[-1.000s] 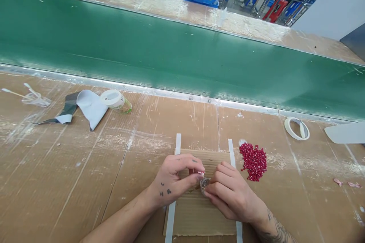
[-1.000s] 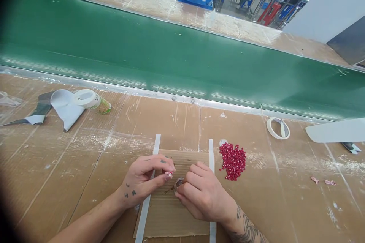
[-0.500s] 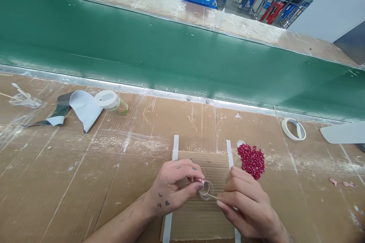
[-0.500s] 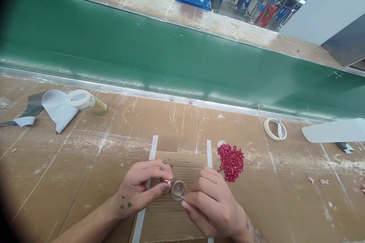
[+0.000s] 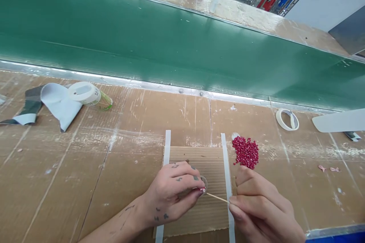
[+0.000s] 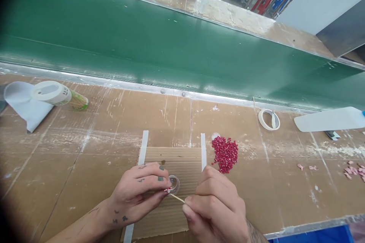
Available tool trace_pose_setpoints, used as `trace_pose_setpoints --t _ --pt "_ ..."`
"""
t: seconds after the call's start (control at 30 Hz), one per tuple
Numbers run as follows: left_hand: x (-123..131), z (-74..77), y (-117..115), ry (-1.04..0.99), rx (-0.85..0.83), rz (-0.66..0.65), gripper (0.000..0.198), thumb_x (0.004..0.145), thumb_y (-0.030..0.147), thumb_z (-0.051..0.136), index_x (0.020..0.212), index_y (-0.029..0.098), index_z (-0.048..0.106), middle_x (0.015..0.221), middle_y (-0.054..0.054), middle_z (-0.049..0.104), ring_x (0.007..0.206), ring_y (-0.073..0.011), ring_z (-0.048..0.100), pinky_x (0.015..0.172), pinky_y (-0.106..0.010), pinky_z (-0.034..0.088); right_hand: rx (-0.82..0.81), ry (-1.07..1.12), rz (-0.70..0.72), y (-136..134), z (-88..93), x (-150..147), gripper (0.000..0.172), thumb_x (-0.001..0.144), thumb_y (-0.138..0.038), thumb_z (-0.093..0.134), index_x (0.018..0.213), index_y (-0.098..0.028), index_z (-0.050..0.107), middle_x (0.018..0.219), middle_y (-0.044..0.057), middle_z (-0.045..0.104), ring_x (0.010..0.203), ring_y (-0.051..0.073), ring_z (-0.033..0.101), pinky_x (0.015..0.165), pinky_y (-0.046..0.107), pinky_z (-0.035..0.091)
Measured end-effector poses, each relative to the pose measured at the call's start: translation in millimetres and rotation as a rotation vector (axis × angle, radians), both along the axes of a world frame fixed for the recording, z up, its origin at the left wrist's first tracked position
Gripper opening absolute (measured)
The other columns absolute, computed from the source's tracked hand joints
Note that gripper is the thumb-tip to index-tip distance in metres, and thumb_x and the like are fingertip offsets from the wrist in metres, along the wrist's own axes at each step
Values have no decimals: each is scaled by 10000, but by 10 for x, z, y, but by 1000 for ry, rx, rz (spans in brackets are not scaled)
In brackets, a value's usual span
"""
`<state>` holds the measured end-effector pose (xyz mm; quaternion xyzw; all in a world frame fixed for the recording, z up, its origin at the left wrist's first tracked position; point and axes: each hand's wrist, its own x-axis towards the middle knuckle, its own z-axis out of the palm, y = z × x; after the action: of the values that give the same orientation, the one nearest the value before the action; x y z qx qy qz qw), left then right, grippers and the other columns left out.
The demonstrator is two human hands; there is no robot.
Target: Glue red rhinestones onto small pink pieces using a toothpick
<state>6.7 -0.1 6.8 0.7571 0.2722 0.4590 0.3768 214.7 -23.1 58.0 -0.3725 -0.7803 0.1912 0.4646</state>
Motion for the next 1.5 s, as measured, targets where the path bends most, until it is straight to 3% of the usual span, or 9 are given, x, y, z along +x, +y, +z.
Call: trace_pose_setpoints --t 0.27,0.73,1.5 --pt "13 -25 -21 -1 0 -3 107 918 95 629 950 187 675 815 -37 750 664 -136 671 657 -253 575 6 34 14 0 -41 -39 96 935 -87 587 876 -109 659 696 23 551 619 140 527 536 331 500" --pt "18 -22 -28 -7 9 6 83 928 103 617 915 168 667 806 -16 742 669 -112 669 658 -226 543 18 32 4 10 -27 -46 97 890 -63 585 866 -115 663 680 14 546 588 134 493 493 298 436" --pt "12 -19 -26 -11 1 -15 101 916 80 619 934 168 665 818 -25 737 675 -120 659 661 -238 540 -34 40 46 -6 -67 14 103 921 -77 572 894 -105 667 699 33 571 622 142 515 520 307 454"
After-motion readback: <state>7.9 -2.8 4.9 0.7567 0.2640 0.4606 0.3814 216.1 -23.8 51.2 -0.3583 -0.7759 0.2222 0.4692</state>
